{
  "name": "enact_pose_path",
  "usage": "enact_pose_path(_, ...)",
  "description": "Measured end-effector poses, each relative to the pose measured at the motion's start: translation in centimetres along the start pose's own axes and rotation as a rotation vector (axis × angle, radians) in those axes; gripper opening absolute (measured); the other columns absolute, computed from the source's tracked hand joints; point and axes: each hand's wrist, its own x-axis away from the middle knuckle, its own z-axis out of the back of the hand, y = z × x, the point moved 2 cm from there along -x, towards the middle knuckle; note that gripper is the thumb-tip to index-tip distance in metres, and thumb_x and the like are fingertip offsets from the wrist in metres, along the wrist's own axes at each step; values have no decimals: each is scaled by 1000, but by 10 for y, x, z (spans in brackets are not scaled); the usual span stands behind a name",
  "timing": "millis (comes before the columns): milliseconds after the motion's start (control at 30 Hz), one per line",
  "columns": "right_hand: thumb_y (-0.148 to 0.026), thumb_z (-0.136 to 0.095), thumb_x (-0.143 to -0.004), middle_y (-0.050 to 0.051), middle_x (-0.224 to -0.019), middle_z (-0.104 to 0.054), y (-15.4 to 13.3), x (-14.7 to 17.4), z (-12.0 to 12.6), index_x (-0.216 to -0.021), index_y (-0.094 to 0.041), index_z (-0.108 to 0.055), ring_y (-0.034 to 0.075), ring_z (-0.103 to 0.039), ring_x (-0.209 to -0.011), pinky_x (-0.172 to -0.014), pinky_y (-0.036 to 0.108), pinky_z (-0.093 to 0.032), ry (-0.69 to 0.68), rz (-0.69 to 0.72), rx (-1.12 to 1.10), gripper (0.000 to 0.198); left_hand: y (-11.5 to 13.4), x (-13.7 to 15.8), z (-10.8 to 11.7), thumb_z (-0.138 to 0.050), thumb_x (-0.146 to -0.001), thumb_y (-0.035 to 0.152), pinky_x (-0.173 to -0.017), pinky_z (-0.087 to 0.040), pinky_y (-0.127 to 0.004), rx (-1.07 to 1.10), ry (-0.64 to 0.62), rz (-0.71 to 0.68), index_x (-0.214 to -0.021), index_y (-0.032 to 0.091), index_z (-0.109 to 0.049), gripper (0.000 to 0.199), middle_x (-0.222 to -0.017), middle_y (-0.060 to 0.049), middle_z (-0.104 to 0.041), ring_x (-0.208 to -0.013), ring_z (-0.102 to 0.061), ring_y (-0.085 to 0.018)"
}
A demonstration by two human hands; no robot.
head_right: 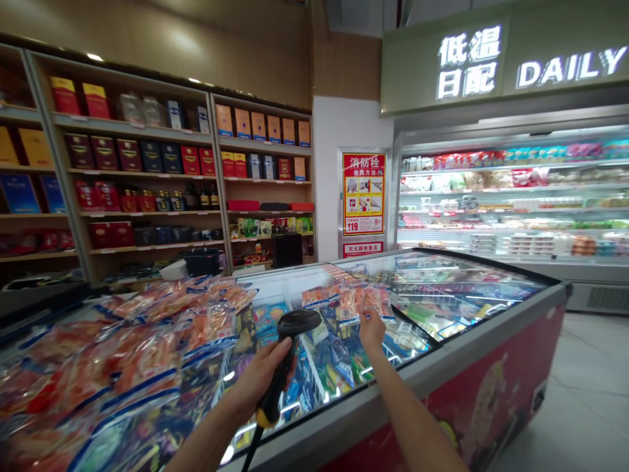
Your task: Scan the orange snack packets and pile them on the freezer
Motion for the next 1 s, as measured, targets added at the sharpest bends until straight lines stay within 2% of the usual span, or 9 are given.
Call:
enact_pose_path(133, -35, -38, -68, 7, -70, -60, 3, 1, 2, -78, -16, -57, 19, -53, -66, -58, 28, -35, -6, -32, 60, 29, -1, -2, -4, -47, -66, 45, -38, -35, -19, -8, 2, -17, -63, 18, -41, 28, -48, 6, -46, -39, -42, -6)
enact_pose_path(233, -36, -39, -68, 9, -82, -59, -1, 3, 7, -84, -17, -57, 22, -50, -76, -62, 31, -34, 79, -24, 124, 31, -1, 0, 3, -46, -66, 46, -38, -35, -19, -21, 26, -29, -62, 17, -42, 29, -47, 5, -47, -38, -42, -6)
enact_pose_path(333, -32, -41, -67, 10, -92, -56, -16, 8, 8, -88, -16, -55, 23, -46, -86, -69, 33, -33, 196, 92, 97, 30, 0, 6, 17, -46, -66, 47, -38, -34, -19, -22, 60, -34, -61, 16, -44, 32, -45, 5, -47, -36, -42, -6)
enact_pose_path(400, -30, -43, -65, 10, -90, -57, -35, 16, 1, -87, -15, -55, 22, -46, -86, -72, 33, -33, 185, 186, 16, 29, 2, 12, 31, -46, -65, 47, -37, -34, -18, -10, 88, -40, -60, 15, -45, 32, -45, 5, -47, -36, -41, -6)
enact_pose_path(500, -31, -44, -65, 9, -84, -58, -73, 38, -19, -82, -14, -56, 20, -49, -81, -72, 32, -35, 36, 266, -142, 28, 5, 24, 53, -46, -65, 47, -38, -35, -19, 3, 156, -59, -61, 15, -46, 32, -45, 4, -48, -37, -42, -6)
enact_pose_path(667, -34, -43, -67, 8, -79, -61, -140, 98, -67, -82, -13, -57, 16, -55, -71, -67, 25, -40, -368, 267, -420, 30, 11, 50, 92, -45, -66, 48, -39, -34, -19, -11, 312, -83, -60, 15, -48, 33, -44, 3, -49, -37, -43, -7)
enact_pose_path(733, -35, -42, -68, 8, -77, -62, -161, 120, -85, -80, -13, -59, 16, -56, -72, -66, 24, -40, -484, 287, -462, 30, 12, 61, 106, -45, -65, 48, -39, -34, -19, -16, 356, -70, -59, 15, -48, 34, -43, 3, -48, -36, -42, -7)
enact_pose_path(900, -39, -35, -72, 6, -67, -62, -197, 152, -120, -68, -15, -61, 17, -56, -66, -60, 25, -39, -625, 370, -390, 36, 15, 83, 132, -46, -66, 47, -41, -36, -19, 13, 428, -81, -62, 15, -49, 32, -48, 3, -51, -39, -44, -7)
enact_pose_path(1000, -39, -38, -69, 5, -58, -60, -210, 159, -132, -57, -16, -59, 16, -54, -59, -56, 24, -37, -642, 328, -389, 33, 18, 90, 137, -46, -66, 46, -40, -36, -19, 16, 475, -86, -62, 15, -49, 31, -50, 2, -52, -39, -44, -6)
